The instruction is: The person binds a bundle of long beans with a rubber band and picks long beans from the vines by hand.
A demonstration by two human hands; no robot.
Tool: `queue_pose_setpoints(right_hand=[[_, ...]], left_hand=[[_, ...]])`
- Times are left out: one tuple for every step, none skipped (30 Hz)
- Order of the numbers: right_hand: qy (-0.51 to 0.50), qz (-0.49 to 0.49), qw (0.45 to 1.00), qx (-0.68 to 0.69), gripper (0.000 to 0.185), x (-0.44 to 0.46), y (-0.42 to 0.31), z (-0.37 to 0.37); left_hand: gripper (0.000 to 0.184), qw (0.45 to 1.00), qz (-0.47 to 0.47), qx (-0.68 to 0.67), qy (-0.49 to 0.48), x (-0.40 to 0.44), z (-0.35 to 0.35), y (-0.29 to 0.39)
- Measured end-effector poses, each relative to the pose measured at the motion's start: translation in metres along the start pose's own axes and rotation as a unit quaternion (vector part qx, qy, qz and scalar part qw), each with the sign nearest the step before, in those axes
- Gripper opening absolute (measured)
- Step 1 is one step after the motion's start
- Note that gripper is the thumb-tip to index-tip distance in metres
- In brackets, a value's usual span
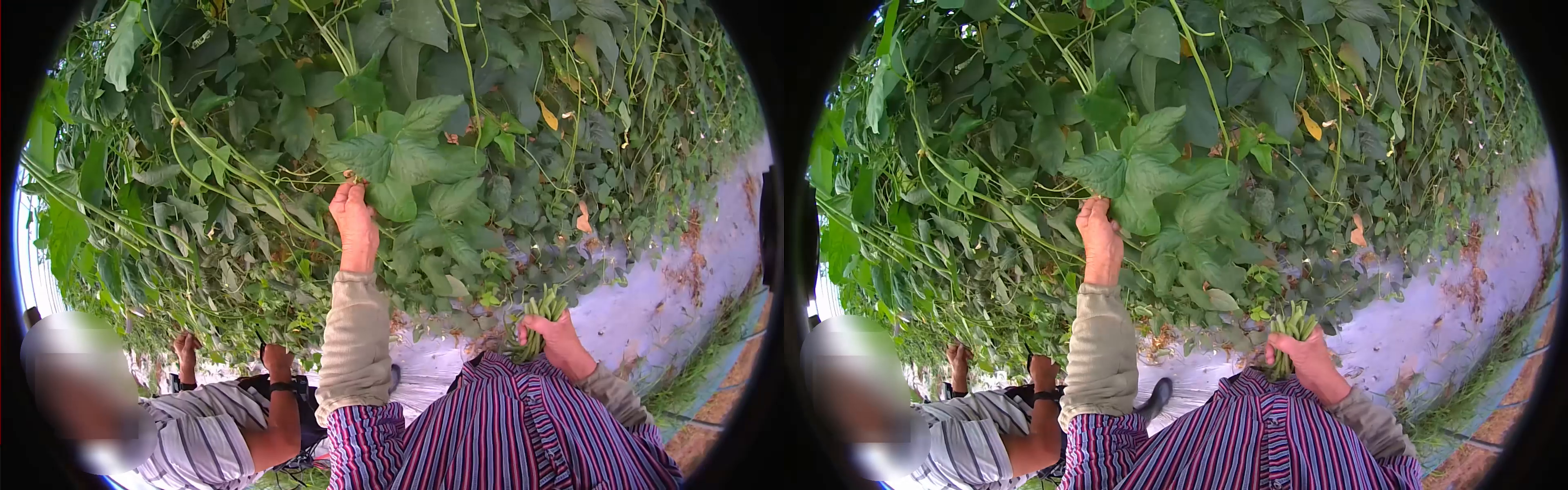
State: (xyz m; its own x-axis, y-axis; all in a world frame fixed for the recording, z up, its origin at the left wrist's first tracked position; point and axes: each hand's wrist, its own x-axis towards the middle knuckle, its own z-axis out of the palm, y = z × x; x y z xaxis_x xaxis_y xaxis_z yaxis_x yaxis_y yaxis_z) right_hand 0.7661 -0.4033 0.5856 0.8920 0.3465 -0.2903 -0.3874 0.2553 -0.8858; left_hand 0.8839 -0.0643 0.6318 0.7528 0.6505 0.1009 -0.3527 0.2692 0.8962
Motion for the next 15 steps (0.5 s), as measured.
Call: queue_pose_setpoints(right_hand=[[0.000, 0.004, 1.000, 0.002, 0.009, 0.001, -0.003, 0.002], [-0.007, 0.008, 1.000, 0.005, 0.009, 0.003, -0.008, 0.006], [-0.012, 0.012, 1.000, 0.010, 0.010, 0.006, -0.013, 0.010], [-0.005, 0.013, 1.000, 0.011, 0.010, 0.006, -0.010, 0.023], [-0.023, 0.015, 0.999, 0.019, 0.009, 0.011, -0.012, 0.018], [-0.040, 0.016, 0.999, 0.025, 0.009, 0.016, -0.013, 0.013], [-0.043, 0.021, 0.998, 0.046, 0.008, 0.019, -0.013, 0.009], [-0.029, 0.027, 0.998, 0.049, 0.008, 0.023, -0.015, 0.006], [-0.051, 0.029, 0.997, 0.046, 0.007, 0.027, -0.018, 0.002], [-0.075, 0.031, 0.996, 0.041, 0.007, 0.031, -0.022, -0.004], [-0.065, 0.034, 0.997, 0.037, 0.007, 0.030, -0.021, 0.011], [-0.089, 0.030, 0.995, 0.031, 0.007, 0.035, -0.025, 0.004], [-0.116, 0.025, 0.993, 0.022, 0.007, 0.038, -0.030, -0.003], [-0.115, 0.033, 0.993, 0.019, 0.007, 0.041, -0.036, -0.012], [-0.112, 0.043, 0.993, 0.024, 0.007, 0.043, -0.043, -0.021]], left_hand=[[0.007, 1.000, -0.022, -0.016, 0.007, 0.000, -0.002, 0.004], [0.007, 1.000, -0.025, -0.011, 0.009, -0.001, -0.003, 0.008], [0.009, 0.997, -0.051, -0.036, 0.039, -0.003, -0.002, 0.011], [0.010, 0.992, -0.081, -0.064, 0.067, -0.004, -0.014, 0.017], [0.014, 0.991, -0.100, -0.075, 0.040, -0.007, -0.015, 0.014], [0.012, 0.989, -0.114, -0.080, 0.046, 0.001, -0.029, -0.002], [0.011, 0.989, -0.122, -0.084, 0.026, -0.004, -0.028, 0.000], [0.009, 0.987, -0.134, -0.086, 0.006, -0.008, -0.026, 0.001], [0.007, 0.987, -0.137, -0.079, 0.009, -0.011, -0.026, 0.002], [0.007, 0.988, -0.139, -0.073, 0.013, -0.013, -0.024, 0.002], [0.007, 0.989, -0.131, -0.058, 0.026, -0.013, -0.038, 0.015], [0.008, 0.991, -0.127, -0.041, 0.026, -0.015, -0.033, 0.015], [0.009, 0.994, -0.097, -0.014, 0.055, -0.017, -0.032, 0.010], [0.010, 0.994, -0.067, 0.013, 0.085, -0.019, -0.031, 0.003], [0.013, 0.994, -0.080, 0.004, 0.068, -0.022, -0.040, -0.008]])
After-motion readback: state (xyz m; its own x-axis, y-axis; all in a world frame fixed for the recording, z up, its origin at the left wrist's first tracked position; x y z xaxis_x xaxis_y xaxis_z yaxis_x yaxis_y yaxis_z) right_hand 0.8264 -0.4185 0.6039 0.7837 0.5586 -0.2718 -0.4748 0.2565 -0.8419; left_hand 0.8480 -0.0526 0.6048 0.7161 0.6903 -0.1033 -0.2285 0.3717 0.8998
